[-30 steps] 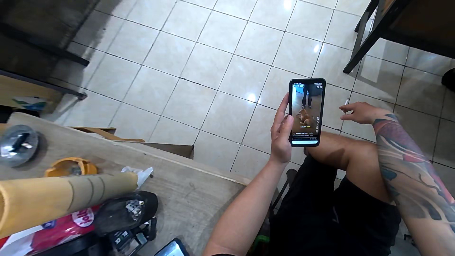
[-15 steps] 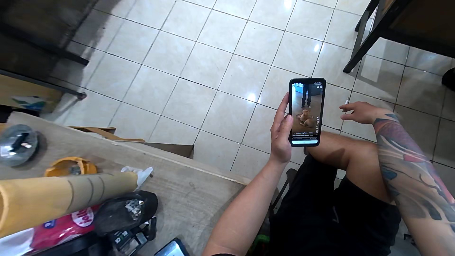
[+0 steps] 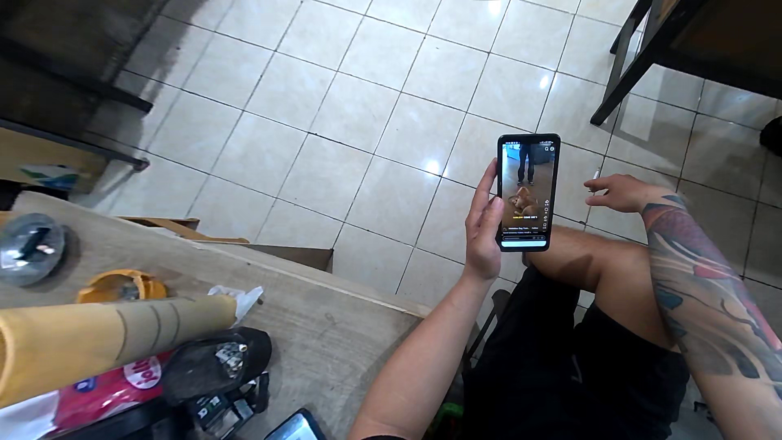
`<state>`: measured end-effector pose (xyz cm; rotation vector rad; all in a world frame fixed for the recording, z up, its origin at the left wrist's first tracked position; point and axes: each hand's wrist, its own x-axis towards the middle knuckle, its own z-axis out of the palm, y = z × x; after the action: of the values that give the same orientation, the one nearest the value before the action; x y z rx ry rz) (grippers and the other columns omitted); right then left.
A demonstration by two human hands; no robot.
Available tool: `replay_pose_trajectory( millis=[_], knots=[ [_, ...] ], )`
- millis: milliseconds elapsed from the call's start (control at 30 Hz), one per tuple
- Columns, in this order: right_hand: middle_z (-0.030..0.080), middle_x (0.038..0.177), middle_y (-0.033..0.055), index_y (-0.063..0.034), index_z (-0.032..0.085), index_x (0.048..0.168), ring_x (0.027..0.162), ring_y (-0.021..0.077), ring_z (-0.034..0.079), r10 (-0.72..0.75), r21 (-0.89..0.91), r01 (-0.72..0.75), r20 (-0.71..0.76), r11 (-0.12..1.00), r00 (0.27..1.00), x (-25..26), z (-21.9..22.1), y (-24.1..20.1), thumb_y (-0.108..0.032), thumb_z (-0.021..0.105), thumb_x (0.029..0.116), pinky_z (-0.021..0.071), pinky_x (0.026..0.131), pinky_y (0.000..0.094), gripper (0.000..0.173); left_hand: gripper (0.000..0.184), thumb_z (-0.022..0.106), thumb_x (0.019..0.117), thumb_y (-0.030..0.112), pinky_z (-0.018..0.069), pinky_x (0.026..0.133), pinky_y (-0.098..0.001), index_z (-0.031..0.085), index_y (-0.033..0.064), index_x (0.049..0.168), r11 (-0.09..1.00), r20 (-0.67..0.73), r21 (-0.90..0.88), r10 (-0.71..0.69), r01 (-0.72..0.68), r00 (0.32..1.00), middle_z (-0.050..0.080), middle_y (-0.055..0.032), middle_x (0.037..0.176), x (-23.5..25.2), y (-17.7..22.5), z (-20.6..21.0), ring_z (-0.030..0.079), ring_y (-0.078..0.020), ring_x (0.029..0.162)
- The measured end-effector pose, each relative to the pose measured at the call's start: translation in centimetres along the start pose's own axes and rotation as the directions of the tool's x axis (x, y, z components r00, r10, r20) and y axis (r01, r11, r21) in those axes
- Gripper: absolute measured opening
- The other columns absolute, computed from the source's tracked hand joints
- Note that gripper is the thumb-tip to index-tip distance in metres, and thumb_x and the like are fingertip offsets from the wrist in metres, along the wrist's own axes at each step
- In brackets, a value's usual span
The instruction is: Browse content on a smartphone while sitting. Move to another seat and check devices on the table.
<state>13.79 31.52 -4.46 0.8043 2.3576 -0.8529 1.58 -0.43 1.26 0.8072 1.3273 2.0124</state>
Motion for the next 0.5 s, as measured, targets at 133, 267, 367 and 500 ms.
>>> replay_pose_trajectory(
  millis=[133, 267, 367, 500],
  knots=[
    [0.061, 0.141, 0.0198, -0.0068, 0.052, 0.15, 0.13, 0.0391, 0.058, 0.008, 0.001, -0.008, 0.007, 1.0, 1.0, -0.03, -0.03, -0.07, -0.032, 0.066, 0.1017, 0.0431, 0.109, 0.0609, 0.056, 0.057, 0.027, 0.1075, 0.032, 0.0592, 0.088, -0.0446, 0.023, 0.023, 0.163, 1.0, 0.001, -0.004, -0.006, 0.006, 1.0, 0.047, -0.0115, 0.151, -0.01, 0.0, 0.0, 0.063, -0.0243, 0.117],
    [0.061, 0.14, 0.0192, -0.007, 0.052, 0.149, 0.13, 0.039, 0.058, 0.004, 0.006, -0.004, -0.007, 1.0, 1.0, 0.01, 0.04, 0.03, -0.033, 0.067, 0.1011, 0.0438, 0.109, 0.0612, 0.057, 0.056, 0.027, 0.1077, 0.032, 0.0597, 0.087, -0.0449, 0.023, 0.0234, 0.163, 1.0, -0.008, -0.009, -0.009, 0.009, 1.0, 0.048, -0.012, 0.15, 0.0, 0.02, 0.06, 0.064, -0.0245, 0.115],
    [0.061, 0.141, 0.0195, -0.0067, 0.053, 0.149, 0.13, 0.0394, 0.058, 0.007, 0.011, -0.007, -0.005, 1.0, 1.0, -0.02, 0.05, 0.01, -0.032, 0.067, 0.1011, 0.0436, 0.109, 0.0616, 0.056, 0.056, 0.027, 0.1077, 0.032, 0.0596, 0.087, -0.0444, 0.024, 0.0233, 0.163, 1.0, -0.009, -0.018, -0.014, 0.014, 1.0, 0.049, -0.0118, 0.15, 0.0, 0.04, 0.07, 0.063, -0.0242, 0.116],
    [0.061, 0.14, 0.0198, -0.0061, 0.052, 0.149, 0.13, 0.04, 0.058, -0.006, 0.019, 0.006, -0.004, 1.0, 1.0, -0.02, 0.05, 0.17, -0.032, 0.067, 0.1012, 0.0432, 0.109, 0.0625, 0.056, 0.056, 0.028, 0.1078, 0.033, 0.0603, 0.084, -0.0439, 0.024, 0.0246, 0.163, 0.999, -0.007, -0.023, -0.025, 0.025, 1.0, 0.052, -0.0125, 0.146, -0.1, -0.02, -0.02, 0.065, -0.0243, 0.111]
  ],
)
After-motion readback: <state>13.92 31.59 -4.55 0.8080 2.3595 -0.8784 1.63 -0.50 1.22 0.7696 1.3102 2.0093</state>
